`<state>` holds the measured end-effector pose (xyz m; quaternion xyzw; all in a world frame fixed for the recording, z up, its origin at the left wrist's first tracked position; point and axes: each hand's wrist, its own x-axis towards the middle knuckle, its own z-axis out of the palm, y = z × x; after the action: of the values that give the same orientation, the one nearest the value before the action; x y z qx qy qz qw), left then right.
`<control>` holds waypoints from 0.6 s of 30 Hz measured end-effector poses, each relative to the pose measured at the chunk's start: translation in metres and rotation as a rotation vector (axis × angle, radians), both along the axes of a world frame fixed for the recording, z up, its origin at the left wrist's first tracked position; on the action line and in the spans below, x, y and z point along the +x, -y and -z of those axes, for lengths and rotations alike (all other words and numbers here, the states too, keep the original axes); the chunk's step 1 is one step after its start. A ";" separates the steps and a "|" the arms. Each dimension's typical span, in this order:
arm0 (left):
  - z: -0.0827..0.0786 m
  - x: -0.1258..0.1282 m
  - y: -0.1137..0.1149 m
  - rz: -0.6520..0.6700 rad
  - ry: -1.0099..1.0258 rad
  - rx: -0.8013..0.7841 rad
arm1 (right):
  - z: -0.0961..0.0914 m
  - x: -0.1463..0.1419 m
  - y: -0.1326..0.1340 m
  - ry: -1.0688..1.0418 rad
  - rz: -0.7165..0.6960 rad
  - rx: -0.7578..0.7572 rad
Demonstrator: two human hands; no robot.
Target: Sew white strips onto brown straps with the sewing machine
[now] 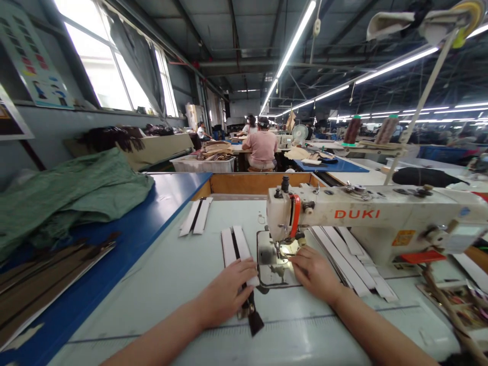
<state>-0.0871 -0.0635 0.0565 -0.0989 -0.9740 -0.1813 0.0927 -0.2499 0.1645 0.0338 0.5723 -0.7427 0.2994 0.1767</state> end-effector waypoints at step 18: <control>0.071 0.094 -0.021 0.033 -0.216 -0.196 | -0.009 0.079 -0.014 0.066 -0.055 0.135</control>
<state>0.0071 -0.0424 -0.0145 -0.1424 -0.9697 -0.0750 0.1836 -0.1705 0.1784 0.0427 0.5930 -0.7505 0.2722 0.1049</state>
